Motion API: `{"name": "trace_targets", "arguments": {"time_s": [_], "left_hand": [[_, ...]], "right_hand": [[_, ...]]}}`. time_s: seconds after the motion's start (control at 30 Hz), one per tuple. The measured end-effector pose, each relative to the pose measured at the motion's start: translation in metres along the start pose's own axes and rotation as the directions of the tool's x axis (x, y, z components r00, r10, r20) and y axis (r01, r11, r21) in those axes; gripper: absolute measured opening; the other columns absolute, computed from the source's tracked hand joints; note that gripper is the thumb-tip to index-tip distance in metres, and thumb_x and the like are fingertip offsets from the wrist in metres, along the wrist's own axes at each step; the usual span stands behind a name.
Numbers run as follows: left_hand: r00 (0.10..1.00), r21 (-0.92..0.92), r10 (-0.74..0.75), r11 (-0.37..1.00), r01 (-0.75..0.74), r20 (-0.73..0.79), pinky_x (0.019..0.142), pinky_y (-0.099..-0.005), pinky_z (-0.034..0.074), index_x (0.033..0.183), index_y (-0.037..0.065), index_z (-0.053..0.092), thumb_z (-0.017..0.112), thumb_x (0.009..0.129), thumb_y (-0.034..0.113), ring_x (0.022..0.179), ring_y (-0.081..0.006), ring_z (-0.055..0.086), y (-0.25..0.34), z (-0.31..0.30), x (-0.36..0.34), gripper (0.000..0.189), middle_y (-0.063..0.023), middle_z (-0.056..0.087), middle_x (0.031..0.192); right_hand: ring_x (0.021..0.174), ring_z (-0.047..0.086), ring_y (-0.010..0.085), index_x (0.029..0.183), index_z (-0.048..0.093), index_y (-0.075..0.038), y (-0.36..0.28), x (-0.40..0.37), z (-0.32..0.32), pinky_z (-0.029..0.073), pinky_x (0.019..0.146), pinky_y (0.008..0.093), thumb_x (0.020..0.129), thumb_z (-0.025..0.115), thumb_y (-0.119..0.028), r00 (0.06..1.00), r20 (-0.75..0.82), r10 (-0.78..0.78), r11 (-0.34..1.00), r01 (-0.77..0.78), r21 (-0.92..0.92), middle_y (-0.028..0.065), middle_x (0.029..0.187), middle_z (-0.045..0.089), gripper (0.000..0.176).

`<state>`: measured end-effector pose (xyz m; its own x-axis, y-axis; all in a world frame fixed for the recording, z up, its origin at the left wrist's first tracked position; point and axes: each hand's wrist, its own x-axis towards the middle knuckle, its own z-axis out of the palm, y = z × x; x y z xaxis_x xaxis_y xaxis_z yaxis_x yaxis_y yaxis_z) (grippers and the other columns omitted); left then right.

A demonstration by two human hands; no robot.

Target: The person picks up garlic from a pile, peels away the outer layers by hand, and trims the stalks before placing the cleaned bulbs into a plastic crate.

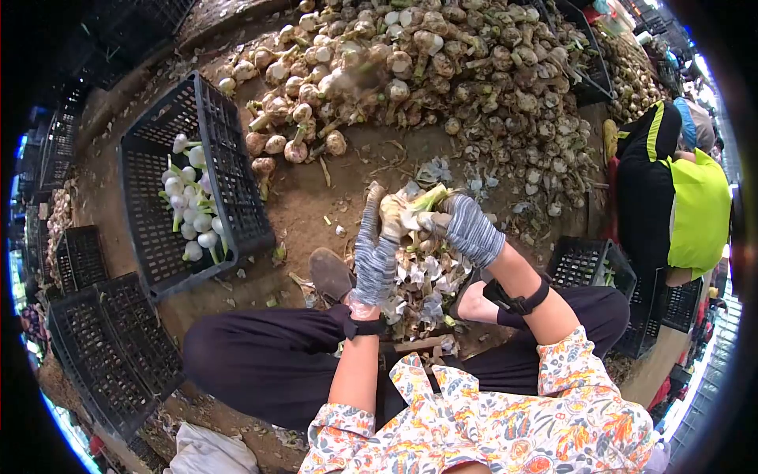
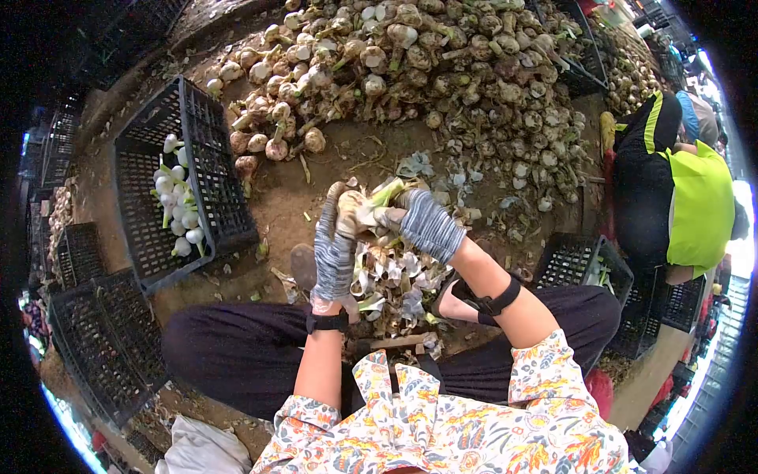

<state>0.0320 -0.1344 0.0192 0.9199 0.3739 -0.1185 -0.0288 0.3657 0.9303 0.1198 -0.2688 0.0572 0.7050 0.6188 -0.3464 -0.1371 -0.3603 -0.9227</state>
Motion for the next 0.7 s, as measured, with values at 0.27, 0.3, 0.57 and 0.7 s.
{"name": "trace_targets", "arguments": {"time_s": [0.27,0.3,0.57,0.7], "left_hand": [[0.811,-0.022,-0.537,0.836,0.548,-0.231,0.057,-0.0287,0.049,0.092,0.004,0.061,0.03,0.094,0.043,0.057,-0.0161,0.057,0.012,-0.013,0.007,0.049,-0.0066,0.061,0.068],[0.799,0.327,-0.54,0.729,0.601,-0.265,0.054,-0.0303,0.048,0.091,0.004,0.061,0.033,0.093,0.041,0.055,-0.0193,0.056,0.013,-0.015,0.014,0.047,-0.0084,0.061,0.067],[0.956,0.679,0.269,0.68,-0.276,0.119,0.077,-0.03,0.045,0.101,0.001,0.06,0.068,0.076,0.023,0.089,-0.0231,0.054,0.025,0.014,-0.019,0.034,-0.0119,0.052,0.099],[0.985,0.473,-0.127,0.879,0.056,0.119,0.075,-0.0311,0.042,0.094,-0.002,0.059,0.07,0.073,0.024,0.085,-0.0211,0.051,0.027,0.012,-0.013,0.035,-0.0116,0.051,0.094]], "right_hand": [[0.078,0.059,0.0272,0.098,0.06,-0.003,0.005,-0.037,0.021,0.047,0.072,0.0341,0.072,0.056,-0.006,0.93,0.042,-0.364,0.846,0.349,-0.404,0.0156,0.085,0.062,0.027],[0.077,0.059,0.028,0.098,0.06,-0.002,0.013,-0.039,0.018,0.047,0.071,0.0342,0.072,0.056,-0.007,0.965,0.068,-0.251,0.918,0.26,-0.299,0.0157,0.084,0.062,0.027],[0.084,0.056,0.0222,0.106,0.048,0.001,0.028,-0.041,0.02,0.045,0.072,0.0318,0.074,0.056,-0.009,0.971,-0.221,-0.085,0.986,0.05,-0.16,0.0158,0.093,0.058,0.035],[0.086,0.055,0.0215,0.109,0.048,0.001,0.058,-0.047,0.017,0.044,0.075,0.0313,0.073,0.059,-0.009,0.964,-0.232,-0.13,0.988,0.107,-0.109,0.0147,0.094,0.057,0.038]]}}
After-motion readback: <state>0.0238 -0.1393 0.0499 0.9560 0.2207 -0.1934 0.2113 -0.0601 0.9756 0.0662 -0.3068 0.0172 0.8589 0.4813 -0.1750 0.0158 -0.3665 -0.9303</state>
